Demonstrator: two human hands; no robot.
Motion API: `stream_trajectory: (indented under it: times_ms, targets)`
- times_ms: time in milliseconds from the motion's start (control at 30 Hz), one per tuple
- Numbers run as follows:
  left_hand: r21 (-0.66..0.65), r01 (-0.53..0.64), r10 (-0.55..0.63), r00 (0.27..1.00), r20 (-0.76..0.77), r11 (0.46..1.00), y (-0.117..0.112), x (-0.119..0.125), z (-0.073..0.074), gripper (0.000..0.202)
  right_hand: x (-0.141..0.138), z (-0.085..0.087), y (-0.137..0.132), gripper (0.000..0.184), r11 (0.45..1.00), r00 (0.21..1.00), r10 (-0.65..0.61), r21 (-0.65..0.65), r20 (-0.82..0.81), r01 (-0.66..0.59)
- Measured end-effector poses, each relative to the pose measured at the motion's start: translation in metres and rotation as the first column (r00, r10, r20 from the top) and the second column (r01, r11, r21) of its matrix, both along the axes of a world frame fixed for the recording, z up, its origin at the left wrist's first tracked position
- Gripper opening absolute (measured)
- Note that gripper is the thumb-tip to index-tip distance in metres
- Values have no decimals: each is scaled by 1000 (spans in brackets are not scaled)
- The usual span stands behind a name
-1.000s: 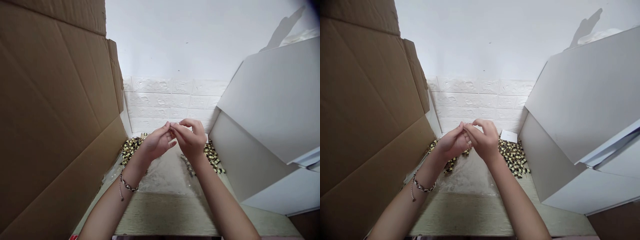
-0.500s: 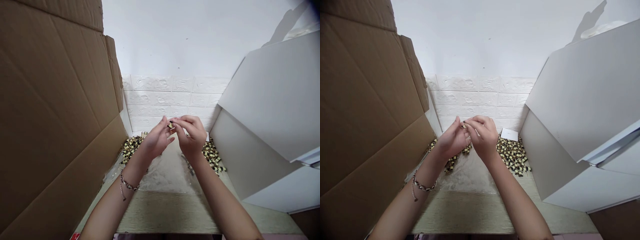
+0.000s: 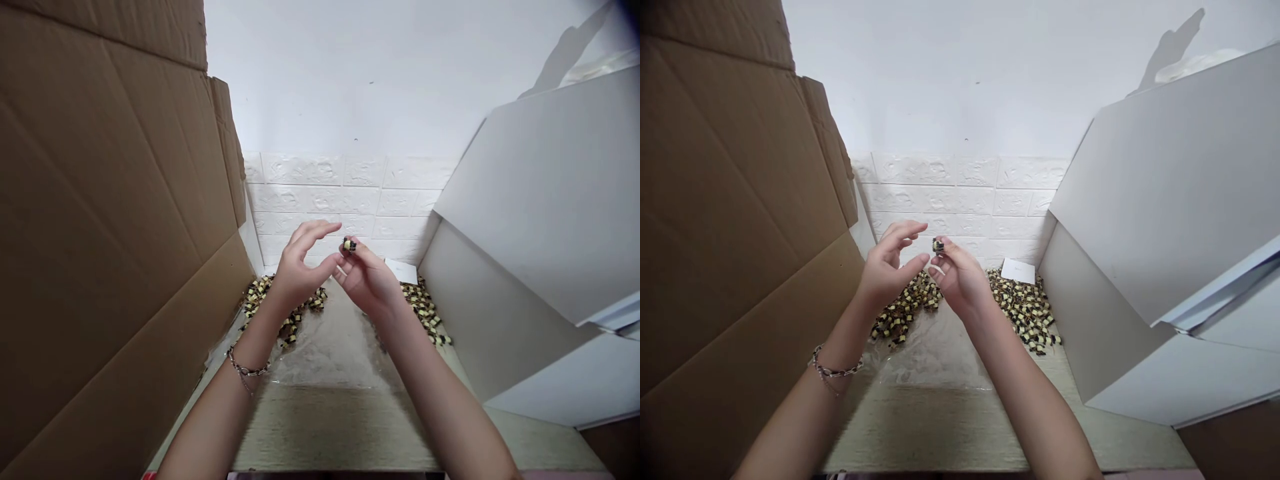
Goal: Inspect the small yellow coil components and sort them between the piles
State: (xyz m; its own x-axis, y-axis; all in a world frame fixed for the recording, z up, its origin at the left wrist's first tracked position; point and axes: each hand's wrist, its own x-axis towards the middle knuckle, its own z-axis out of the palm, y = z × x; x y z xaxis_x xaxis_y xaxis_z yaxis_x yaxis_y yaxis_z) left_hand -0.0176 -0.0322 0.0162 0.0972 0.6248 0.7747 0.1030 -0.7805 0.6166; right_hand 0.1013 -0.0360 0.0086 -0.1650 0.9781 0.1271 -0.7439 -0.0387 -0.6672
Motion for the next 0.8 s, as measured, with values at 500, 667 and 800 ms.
stream_trajectory:
  times_ms: [500, 667, 800]
  targets:
    - [286, -140, 193, 967, -166, 948, -3, -11, 1, 28, -10, -6, -7, 7, 976, 977, 214, -40, -23, -215]
    - [314, -184, 233, 964, -128, 931, -8, -8, 1, 29, -10, -7, -7, 6, 976, 976, 215, -22, -31, -216]
    - [437, -227, 320, 936, -149, 870, -6, -8, 1, 26, -8, -5, -8, 8, 988, 988, 153, 11, -23, -153]
